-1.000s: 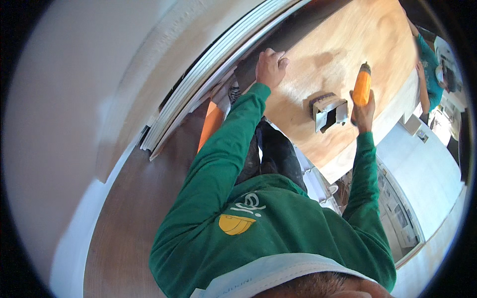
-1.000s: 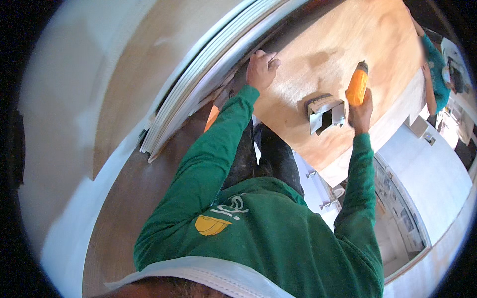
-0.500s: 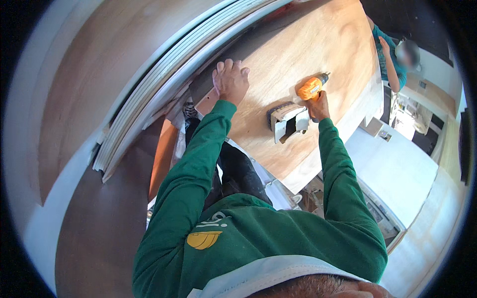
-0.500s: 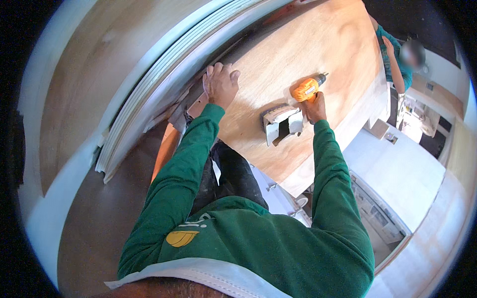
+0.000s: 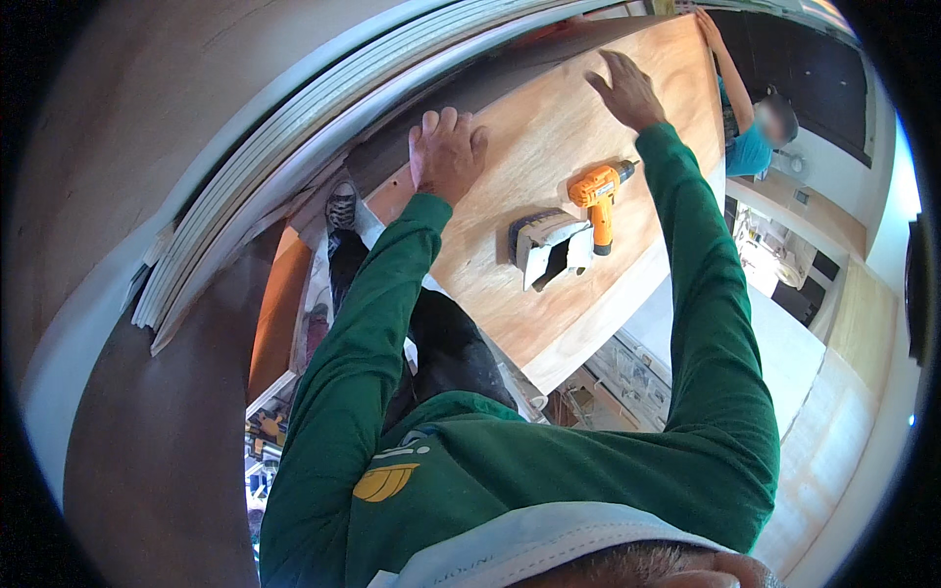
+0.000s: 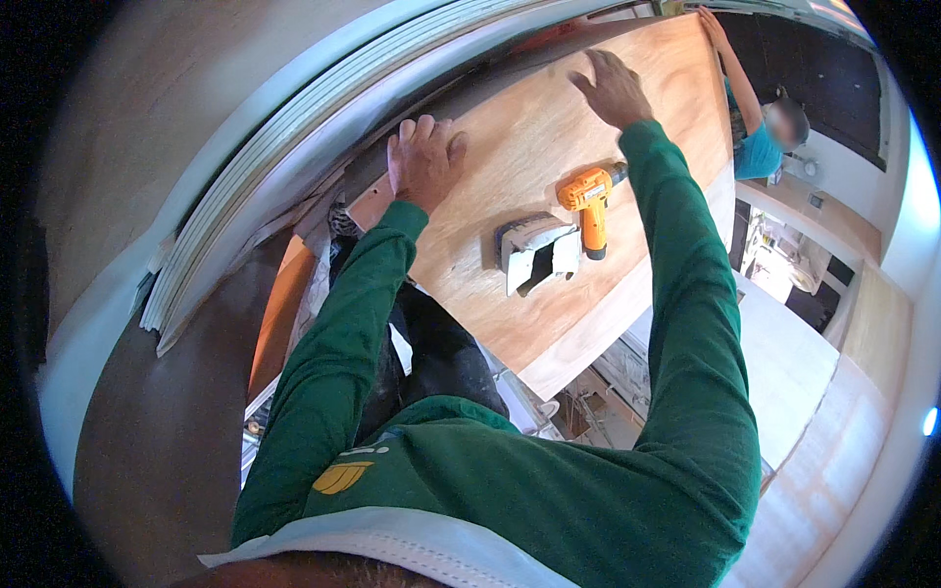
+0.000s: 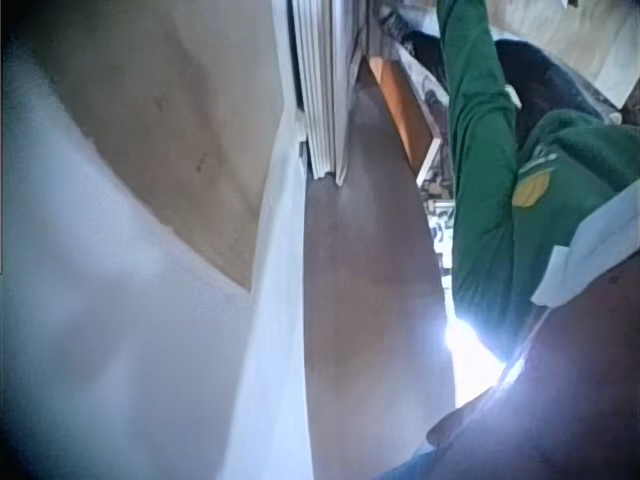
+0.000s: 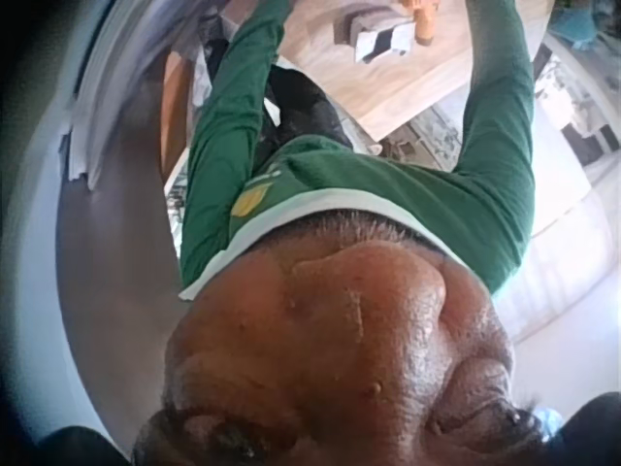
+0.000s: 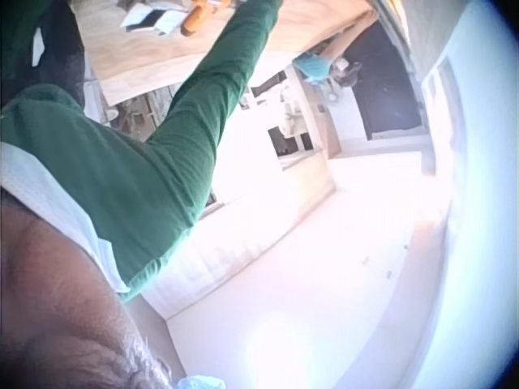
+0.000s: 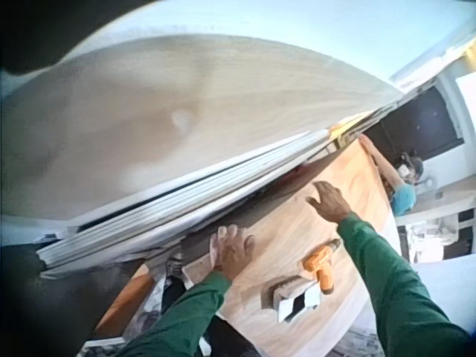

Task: The person uses a yellow cordless drill to drive screws into a large wooden panel, securing it to a wall or frame. A second person assists by holding the panel steady. The camera wearer repeatedly positions screws and operates the drill to fasten the wood.

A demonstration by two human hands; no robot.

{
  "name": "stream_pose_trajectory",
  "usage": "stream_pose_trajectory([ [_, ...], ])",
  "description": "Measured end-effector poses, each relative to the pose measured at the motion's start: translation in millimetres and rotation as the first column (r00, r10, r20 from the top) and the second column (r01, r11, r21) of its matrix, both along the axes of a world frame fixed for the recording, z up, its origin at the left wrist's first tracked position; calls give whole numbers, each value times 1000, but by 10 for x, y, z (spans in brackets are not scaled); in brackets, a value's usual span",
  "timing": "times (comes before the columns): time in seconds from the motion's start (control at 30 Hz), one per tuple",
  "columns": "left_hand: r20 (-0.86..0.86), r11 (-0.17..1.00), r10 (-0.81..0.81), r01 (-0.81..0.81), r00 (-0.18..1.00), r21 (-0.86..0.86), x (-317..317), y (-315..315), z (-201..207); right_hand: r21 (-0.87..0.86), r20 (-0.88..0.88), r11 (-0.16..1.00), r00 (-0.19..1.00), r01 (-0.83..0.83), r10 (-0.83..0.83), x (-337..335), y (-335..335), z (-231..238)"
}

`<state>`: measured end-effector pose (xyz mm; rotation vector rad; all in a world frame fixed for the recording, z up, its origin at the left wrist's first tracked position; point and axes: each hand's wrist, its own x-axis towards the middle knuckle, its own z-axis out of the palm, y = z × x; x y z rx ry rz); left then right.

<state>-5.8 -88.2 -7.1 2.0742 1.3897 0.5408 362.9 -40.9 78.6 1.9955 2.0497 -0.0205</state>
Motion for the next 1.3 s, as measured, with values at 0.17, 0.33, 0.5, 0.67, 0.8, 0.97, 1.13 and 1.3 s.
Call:
stream_pose_trajectory([
  [0.17, 4, 1000, -5, 5, 1000, 18, 13, -20, -45, -139, -24, 990, 999, -34, 31, -98, 234, -405],
  [0.33, -27, 1000, -8, 8, 1000, 12, 6, -11, -62, -326, 57, 945, 998, 26, -8, -140, 503, -396],
  [0.5, -27, 999, 2, -2, 1000, 34, -2, 11, -53, -411, 129, 910, 984, -56, 119, -126, 582, -307],
  [0.67, 9, 999, -31, 31, 999, 44, 45, -31, -26, -340, 84, 940, 996, 11, 19, 151, 360, -457],
  [0.8, -5, 998, -3, 3, 1000, 58, 4, -11, -95, -314, 30, 949, 999, 23, -14, -62, 457, -472],
  [0.97, 5, 999, 1, -1, 1000, 50, 18, 4, -58, -223, -58, 973, 997, -56, 44, 84, 318, -567],
  [1.13, 56, 999, 0, -3, 998, 51, 39, 10, -111, -259, 15, 962, 995, -88, 95, 273, 305, -568],
  [1.3, 42, 999, 15, -16, 999, 32, 1, -21, -156, -132, -117, 951, 957, -279, 265, -205, 203, -665],
])
